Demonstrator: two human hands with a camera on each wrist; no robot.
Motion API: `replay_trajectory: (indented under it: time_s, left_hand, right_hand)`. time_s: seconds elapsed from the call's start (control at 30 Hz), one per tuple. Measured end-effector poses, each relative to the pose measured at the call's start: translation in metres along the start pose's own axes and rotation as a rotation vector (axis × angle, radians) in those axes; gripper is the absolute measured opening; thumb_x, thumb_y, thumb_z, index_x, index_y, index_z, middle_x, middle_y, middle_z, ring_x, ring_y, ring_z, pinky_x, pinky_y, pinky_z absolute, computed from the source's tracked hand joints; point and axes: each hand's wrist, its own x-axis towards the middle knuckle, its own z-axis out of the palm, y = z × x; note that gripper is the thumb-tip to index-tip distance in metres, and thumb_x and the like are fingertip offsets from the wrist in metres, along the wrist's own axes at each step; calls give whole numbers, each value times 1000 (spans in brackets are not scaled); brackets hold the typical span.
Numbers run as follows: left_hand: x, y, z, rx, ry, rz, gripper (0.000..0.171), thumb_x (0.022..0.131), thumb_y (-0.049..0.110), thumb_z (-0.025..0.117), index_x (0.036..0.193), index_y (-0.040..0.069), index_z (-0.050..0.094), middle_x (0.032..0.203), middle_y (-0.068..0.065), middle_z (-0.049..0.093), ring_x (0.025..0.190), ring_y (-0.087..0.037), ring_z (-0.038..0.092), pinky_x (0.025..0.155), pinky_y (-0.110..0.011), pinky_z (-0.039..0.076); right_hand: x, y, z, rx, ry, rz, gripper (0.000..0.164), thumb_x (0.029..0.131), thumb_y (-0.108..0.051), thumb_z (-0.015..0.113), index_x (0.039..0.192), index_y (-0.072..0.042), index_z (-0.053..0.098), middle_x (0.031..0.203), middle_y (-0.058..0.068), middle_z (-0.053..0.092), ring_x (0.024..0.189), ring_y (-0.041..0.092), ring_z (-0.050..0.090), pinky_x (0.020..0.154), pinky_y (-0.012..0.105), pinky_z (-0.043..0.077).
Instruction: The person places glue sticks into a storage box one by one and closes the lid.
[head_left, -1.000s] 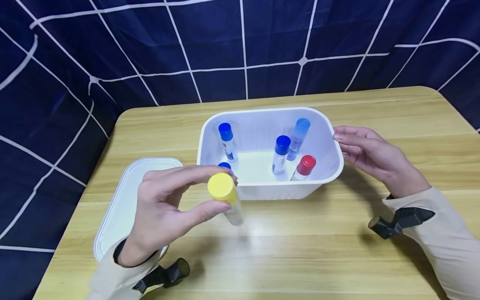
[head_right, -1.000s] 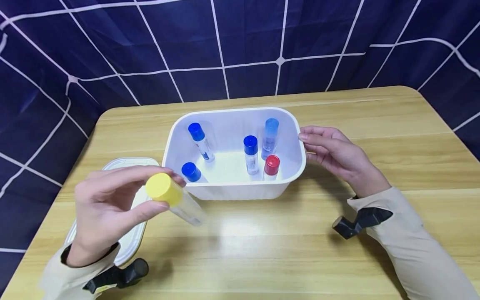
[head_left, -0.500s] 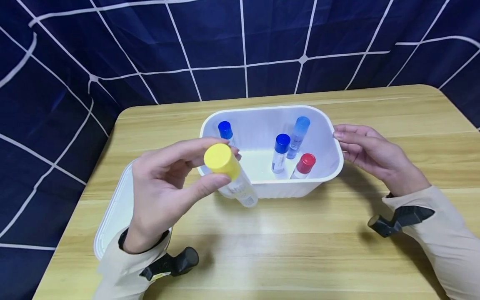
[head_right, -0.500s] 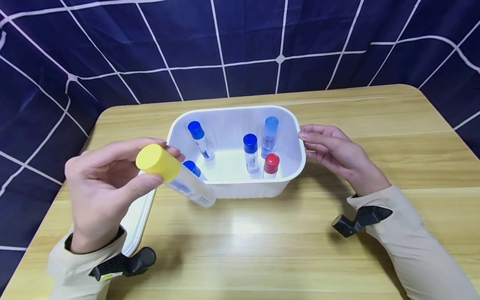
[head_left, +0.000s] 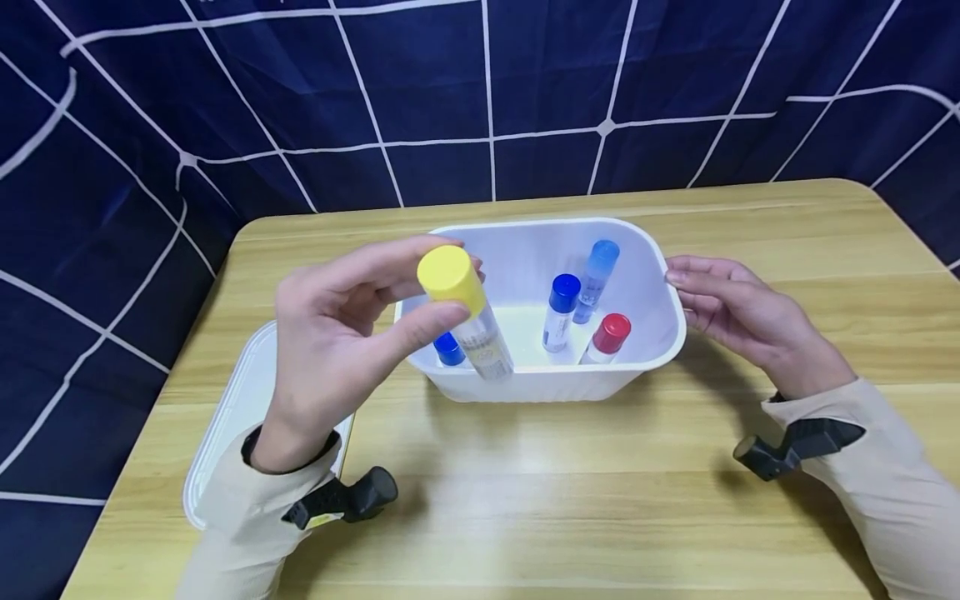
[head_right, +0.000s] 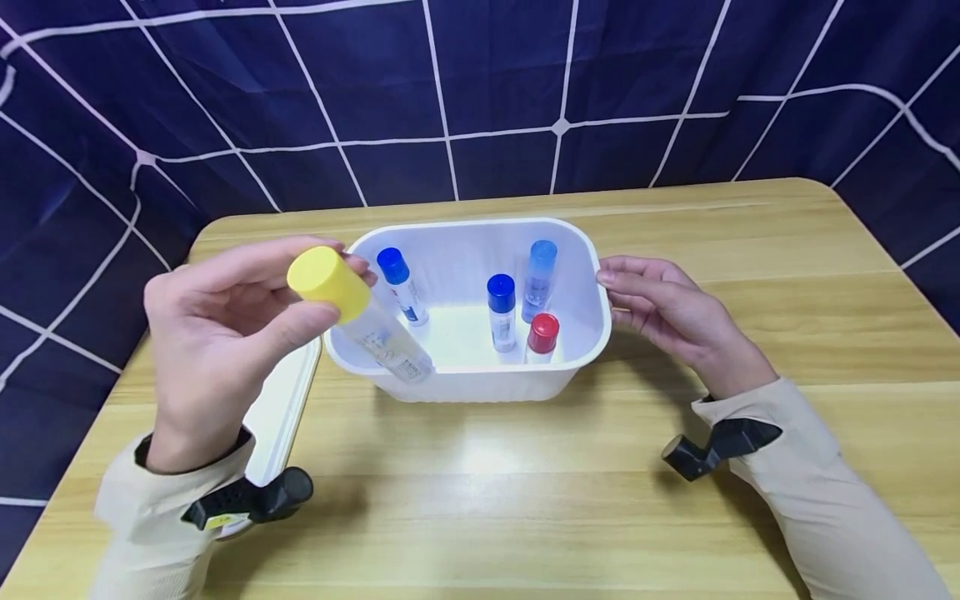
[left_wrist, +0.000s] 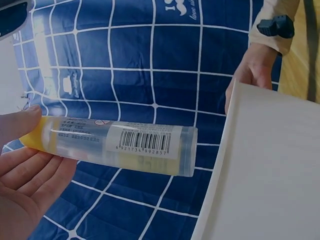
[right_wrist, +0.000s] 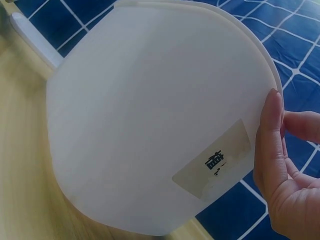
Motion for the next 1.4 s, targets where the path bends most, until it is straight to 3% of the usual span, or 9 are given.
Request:
replay_trajectory:
  time_s: [0.37,0.97,1.4]
  left_hand:
    - [5,-3,-1,60,-17,-4,33,74,-18,71,105,-21,61,94,-29,68,88,-28,69,81,-44,58]
    - [13,-12,2,82,-74,-6,34,74,-21,69,107,-19,61,97,-27,68,89,-28,69,82,-42,58]
    - [14,-31,1,107,-72,-115,36,77,-13,73,111,-11,64,100,-16,71,91,-22,69,84,-39,57]
  right_hand:
    - [0,0,3,-7,-11,5,33,100,10,33,115,9,62,106,17,69,94,22,69,78,29,59]
    - [1,0,6,9,-32,22,34,100,10,32,114,8,63,106,17,69,94,22,70,79,29,58]
    - [-1,1,2,13,-14,-3,32,100,10,33,114,10,61,106,18,68,94,23,70,78,30,59]
